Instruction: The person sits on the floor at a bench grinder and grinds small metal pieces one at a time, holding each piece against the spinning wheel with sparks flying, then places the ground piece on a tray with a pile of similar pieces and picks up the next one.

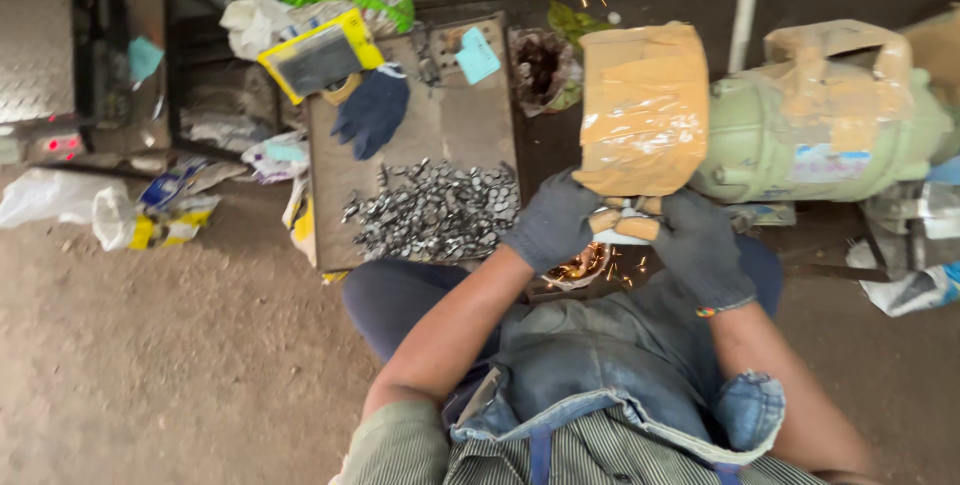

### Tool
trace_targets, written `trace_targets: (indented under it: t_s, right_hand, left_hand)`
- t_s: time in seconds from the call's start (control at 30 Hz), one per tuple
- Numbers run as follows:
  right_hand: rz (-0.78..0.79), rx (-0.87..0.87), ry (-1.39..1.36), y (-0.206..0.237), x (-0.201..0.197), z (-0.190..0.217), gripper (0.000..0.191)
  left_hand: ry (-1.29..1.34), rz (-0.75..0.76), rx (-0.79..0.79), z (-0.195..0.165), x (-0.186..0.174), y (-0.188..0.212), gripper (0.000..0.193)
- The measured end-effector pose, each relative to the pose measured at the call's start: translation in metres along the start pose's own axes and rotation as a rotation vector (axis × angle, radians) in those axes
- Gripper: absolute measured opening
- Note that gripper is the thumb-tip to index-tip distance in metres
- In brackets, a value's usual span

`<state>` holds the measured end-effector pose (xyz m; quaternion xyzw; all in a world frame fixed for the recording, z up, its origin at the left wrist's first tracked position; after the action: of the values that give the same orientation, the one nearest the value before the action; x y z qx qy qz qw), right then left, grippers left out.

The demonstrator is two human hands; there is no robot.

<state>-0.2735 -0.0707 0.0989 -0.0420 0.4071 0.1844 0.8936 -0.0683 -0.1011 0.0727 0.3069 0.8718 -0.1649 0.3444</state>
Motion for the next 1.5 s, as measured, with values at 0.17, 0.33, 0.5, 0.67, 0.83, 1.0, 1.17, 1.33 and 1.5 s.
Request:
trace_targets:
  t_s: [0.17,0.33,0.5,0.67,0.83,1.0,1.17,1.33,1.5]
  right_hand:
    - [0.118,0.008,0.117,0.035,0.008,0.009,0.035]
    - [0.238,-0.176,0.302,0.055,0.051,0.004,0.025]
    - [0.253,-0.102,0.306,0.059,0.065,0.002,0.029]
    - [0.225,0.061,0.204,0.051,0.040,0.027,0.034]
    - [0.325,0.474,-0.261,0.051,0.023,0.037,0.039]
    - [0.324,0.395,-1.174,0.054,0.026,0.041,0.037]
    - [0.141,0.383,-0.983,0.051,0.012,0.028,0.029]
    - [-0.074,0.106,0.062,0.023,0.001,0.013,0.032]
    - [-0.115,-0.005,0.068,0.013,0.008,0.005,0.032]
  left_hand:
    - [-0.281,-0.139,0.154,-0.035,0.009,0.046,0.024]
    - [0.049,0.176,-0.172,-0.009,0.015,0.080,0.025]
    - [-0.519,-0.018,-0.645,0.055,-0.022,0.068,0.050]
    - [-0.592,0.220,-0.712,0.065,-0.027,0.054,0.036]
    - [-0.036,0.035,-0.773,0.042,-0.020,0.060,0.042]
    - [1.216,-0.089,-0.307,-0.043,0.026,0.069,0.036]
    - [0.789,-0.175,-0.129,-0.061,0.029,0.052,0.032]
    - [0.044,-0.125,-0.257,-0.032,0.009,0.018,0.033]
    - [0.023,0.004,-0.035,-0.005,-0.001,-0.010,0.030]
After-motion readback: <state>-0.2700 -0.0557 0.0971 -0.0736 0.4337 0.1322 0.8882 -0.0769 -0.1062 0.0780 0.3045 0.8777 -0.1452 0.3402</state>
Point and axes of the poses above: each hand's wrist, its own y-axis away from the middle knuckle, its own x-axis out of the palm, z = x × y, the point moved 2 cm from there along -y, towards the middle knuckle, and after that the axes turned 14 degrees about z, right-handed, at the moved point
